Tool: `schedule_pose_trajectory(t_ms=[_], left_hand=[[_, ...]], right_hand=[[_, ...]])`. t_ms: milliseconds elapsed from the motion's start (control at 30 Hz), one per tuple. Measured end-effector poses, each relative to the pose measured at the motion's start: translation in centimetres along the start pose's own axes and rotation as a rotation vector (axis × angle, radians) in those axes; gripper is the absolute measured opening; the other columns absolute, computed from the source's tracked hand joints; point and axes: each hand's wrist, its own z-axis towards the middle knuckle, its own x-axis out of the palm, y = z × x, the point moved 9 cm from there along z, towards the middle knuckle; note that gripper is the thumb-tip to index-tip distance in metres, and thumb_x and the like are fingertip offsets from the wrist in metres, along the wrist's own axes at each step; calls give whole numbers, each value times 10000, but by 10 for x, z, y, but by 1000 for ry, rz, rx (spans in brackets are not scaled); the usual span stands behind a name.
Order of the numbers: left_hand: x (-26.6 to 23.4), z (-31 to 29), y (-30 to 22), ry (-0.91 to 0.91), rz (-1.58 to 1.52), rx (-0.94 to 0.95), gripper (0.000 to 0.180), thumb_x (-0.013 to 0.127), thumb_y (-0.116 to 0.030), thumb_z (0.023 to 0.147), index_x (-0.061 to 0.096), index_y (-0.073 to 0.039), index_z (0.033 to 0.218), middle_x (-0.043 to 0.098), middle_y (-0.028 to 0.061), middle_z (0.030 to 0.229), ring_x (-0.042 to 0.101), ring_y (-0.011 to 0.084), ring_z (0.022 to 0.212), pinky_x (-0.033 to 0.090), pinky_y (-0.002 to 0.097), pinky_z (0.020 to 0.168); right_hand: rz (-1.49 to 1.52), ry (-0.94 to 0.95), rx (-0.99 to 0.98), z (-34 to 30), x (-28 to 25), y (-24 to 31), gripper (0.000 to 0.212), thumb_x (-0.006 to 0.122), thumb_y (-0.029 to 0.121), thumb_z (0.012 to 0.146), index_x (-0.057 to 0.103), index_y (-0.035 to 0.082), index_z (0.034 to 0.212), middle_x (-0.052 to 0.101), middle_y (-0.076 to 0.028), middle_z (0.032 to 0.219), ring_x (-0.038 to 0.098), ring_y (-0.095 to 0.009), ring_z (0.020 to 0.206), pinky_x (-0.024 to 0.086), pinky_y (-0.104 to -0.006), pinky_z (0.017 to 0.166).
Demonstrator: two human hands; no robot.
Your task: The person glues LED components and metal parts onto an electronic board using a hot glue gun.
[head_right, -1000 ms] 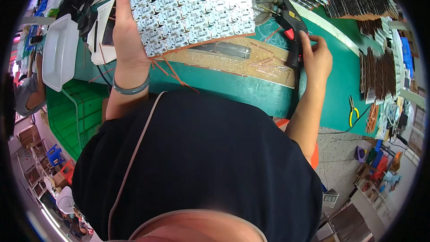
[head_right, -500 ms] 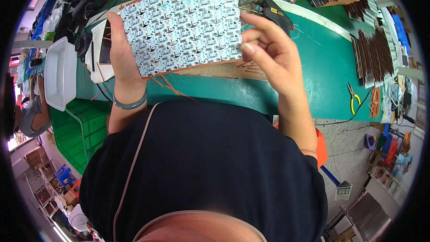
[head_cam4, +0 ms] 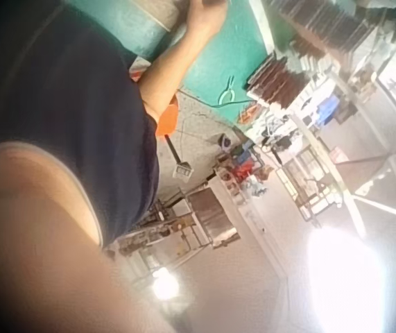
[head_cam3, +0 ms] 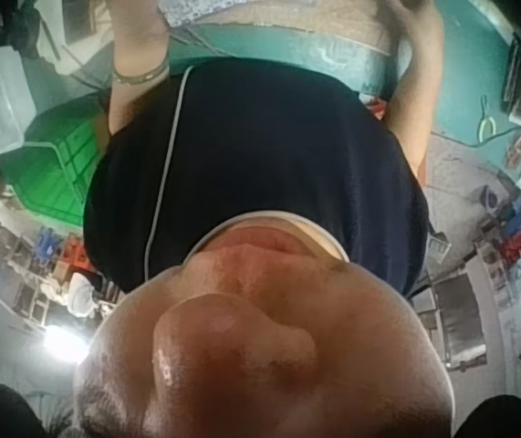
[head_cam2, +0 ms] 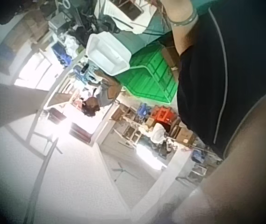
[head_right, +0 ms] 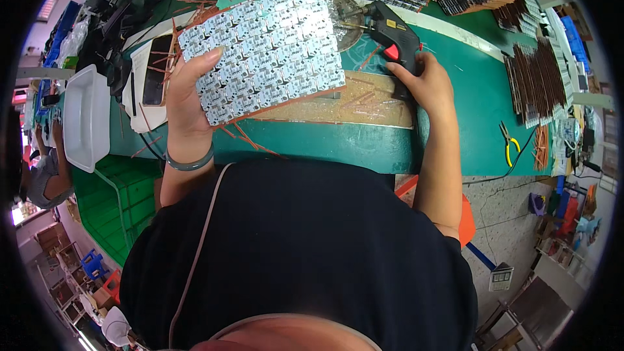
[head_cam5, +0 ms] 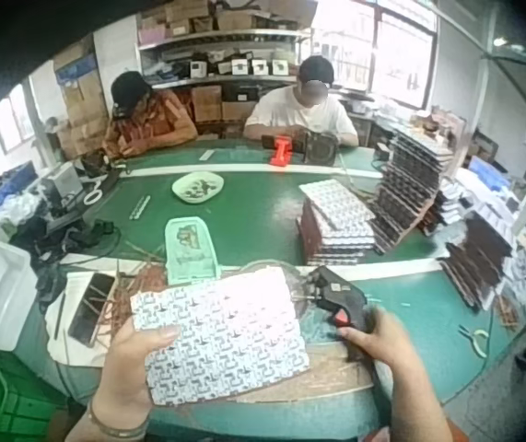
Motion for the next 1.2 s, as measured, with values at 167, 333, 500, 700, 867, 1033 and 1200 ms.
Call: schedule_pose_trajectory(t_ms=[167,333,500,700,867,1033,1200], left_hand=[[-3,2,-6,7,-12,31,379,536,-71,770,479,43,1128,585,148,1026,600,228,911,489,344,792],[-14,6,-13,-31,5,101,424,478,-41,770,426,68,1176,568,192,1064,599,281,944,512,382,808],[-14,9,-7,-46,-90,70,357,487,-39,794,447,62,1134,576,164,1034,602,260,919,507,370,790],[-10,12,-4,-18,-119,18,344,468,-51,800,456,62,1124,580,168,1025,613,261,893,519,368,763],[-4,8,-9,-29,-102,41,340,473,-49,796,465,60,1118,587,160,1013,617,247,869,521,364,753],[-9,7,-6,-53,-96,45,339,479,-52,796,470,56,1117,588,158,1014,616,238,867,522,355,747],[-6,6,-7,-32,-99,53,337,477,-51,798,470,56,1118,585,159,1026,610,238,891,515,353,763]], right_hand=[[301,-97,32,3,3,-8,515,748,295,655,558,-59,977,619,-125,839,594,-181,728,463,-273,666],[963,-287,-67,-31,-34,19,367,655,147,755,521,-10,1058,586,-73,820,538,-131,653,444,-243,610],[1138,-186,-181,-51,-49,90,366,559,153,822,445,-13,1128,594,-98,880,547,-128,673,451,-234,600],[991,-3,-403,-92,-31,130,445,582,55,767,406,-62,1158,564,-164,998,590,-184,803,482,-290,723],[980,-10,-531,-95,-20,127,447,546,27,796,380,-72,1199,560,-166,1004,588,-176,812,479,-294,740],[877,51,-500,-96,-11,122,470,634,65,773,407,-68,1162,527,-173,1064,544,-222,965,427,-317,841],[917,40,-498,-96,-12,126,484,658,85,759,414,-66,1149,550,-162,1018,562,-216,929,435,-315,817]])
